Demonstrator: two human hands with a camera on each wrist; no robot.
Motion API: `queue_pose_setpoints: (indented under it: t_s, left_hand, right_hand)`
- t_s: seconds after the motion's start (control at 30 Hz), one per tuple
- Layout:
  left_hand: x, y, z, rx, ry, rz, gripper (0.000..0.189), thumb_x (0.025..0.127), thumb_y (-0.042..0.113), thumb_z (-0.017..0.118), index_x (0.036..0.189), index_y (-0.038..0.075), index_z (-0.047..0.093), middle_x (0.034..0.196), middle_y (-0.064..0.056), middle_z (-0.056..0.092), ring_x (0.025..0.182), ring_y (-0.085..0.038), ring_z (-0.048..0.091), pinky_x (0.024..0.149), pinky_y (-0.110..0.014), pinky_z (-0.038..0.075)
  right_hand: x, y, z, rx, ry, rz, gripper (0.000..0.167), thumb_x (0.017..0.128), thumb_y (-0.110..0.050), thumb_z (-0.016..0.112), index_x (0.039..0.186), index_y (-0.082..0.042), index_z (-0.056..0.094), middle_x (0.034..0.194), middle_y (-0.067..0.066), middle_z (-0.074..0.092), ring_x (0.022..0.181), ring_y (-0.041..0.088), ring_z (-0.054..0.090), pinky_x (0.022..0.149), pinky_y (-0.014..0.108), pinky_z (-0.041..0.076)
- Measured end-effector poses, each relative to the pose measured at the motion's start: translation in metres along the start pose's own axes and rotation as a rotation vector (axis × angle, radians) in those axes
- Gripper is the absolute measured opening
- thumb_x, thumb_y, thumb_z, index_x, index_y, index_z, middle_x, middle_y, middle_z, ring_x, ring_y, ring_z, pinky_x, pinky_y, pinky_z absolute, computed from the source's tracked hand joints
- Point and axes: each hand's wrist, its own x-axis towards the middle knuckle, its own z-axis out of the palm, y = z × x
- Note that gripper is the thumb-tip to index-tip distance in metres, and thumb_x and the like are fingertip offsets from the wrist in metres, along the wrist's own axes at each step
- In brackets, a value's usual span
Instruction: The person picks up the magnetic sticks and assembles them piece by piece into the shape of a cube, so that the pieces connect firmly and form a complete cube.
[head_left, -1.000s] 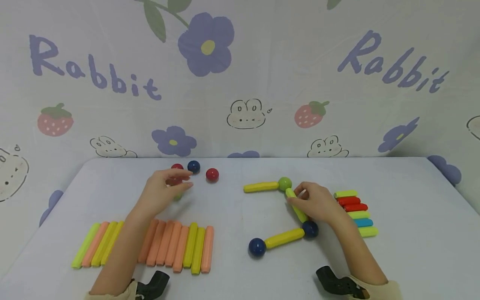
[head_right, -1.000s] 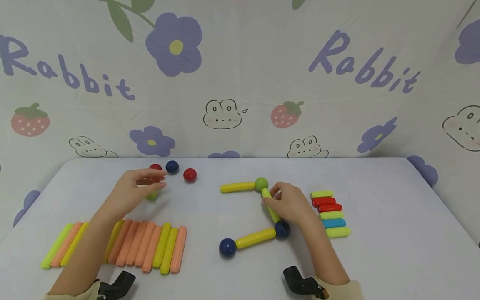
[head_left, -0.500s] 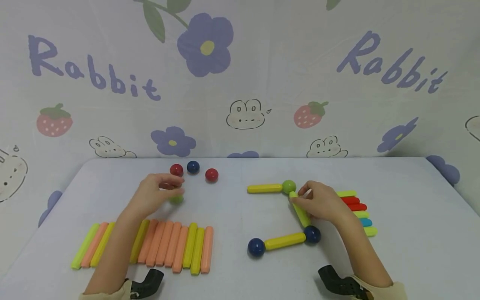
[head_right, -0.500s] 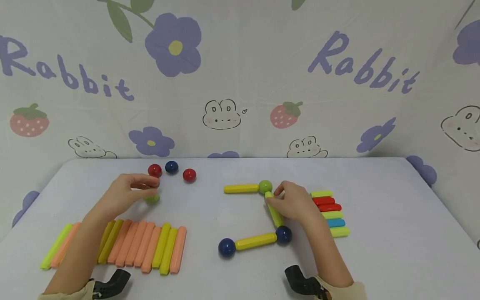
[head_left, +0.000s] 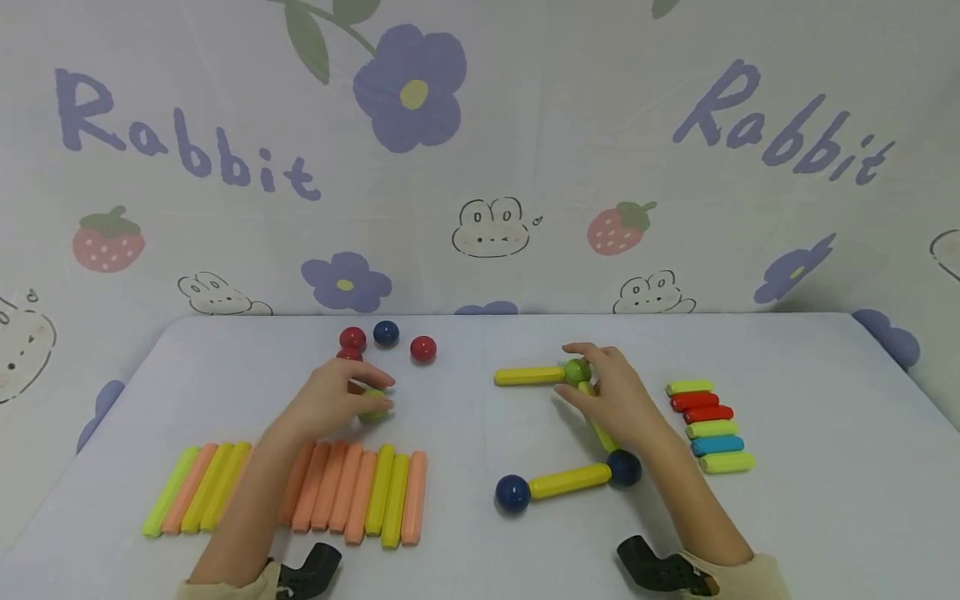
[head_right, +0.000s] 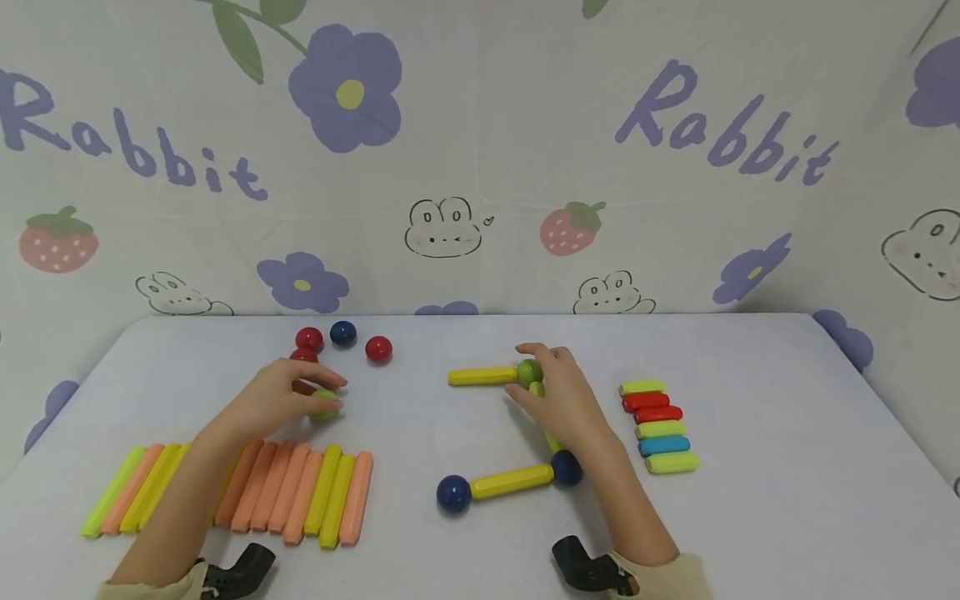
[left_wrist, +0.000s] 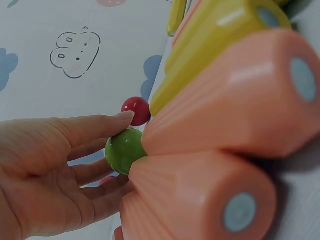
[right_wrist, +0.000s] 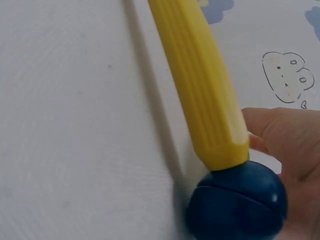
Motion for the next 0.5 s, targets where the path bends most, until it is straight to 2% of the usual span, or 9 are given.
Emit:
queue_pose_setpoints:
  t_s: [0.17,0.27,0.5]
  left_hand:
    - [0.001,0.005,0.006,0.006,0.000,0.017,0.028,0.095,0.013,0.078,0.119,0.000,0.076,0.117,-0.016,0.074,0.104,-0.031,0.067,0.082,-0.036,0.061]
    - [0.001,0.009,0.010,0.001,0.004,0.031,0.027,0.095,0.013,0.078,0.119,0.000,0.076,0.114,-0.015,0.074,0.101,-0.029,0.067,0.081,-0.034,0.059]
    - [0.006,0.018,0.024,-0.001,0.037,0.041,0.034,0.096,0.014,0.078,0.126,0.000,0.073,0.116,-0.013,0.073,0.108,-0.029,0.063,0.099,-0.043,0.058]
  right_hand:
    - [0.001,0.000,0.008,-0.021,-0.006,-0.067,0.047,0.103,-0.019,0.069,0.148,-0.010,0.059,0.146,0.031,0.050,0.131,0.049,0.053,0.110,0.066,0.047]
    - [0.002,0.000,0.011,-0.041,0.002,-0.069,0.040,0.103,-0.018,0.069,0.142,-0.010,0.064,0.145,0.030,0.052,0.133,0.050,0.052,0.111,0.067,0.045]
    - [0.003,-0.001,0.015,-0.058,0.020,-0.035,0.036,0.103,-0.019,0.069,0.138,-0.009,0.065,0.143,0.028,0.053,0.129,0.047,0.054,0.109,0.064,0.048]
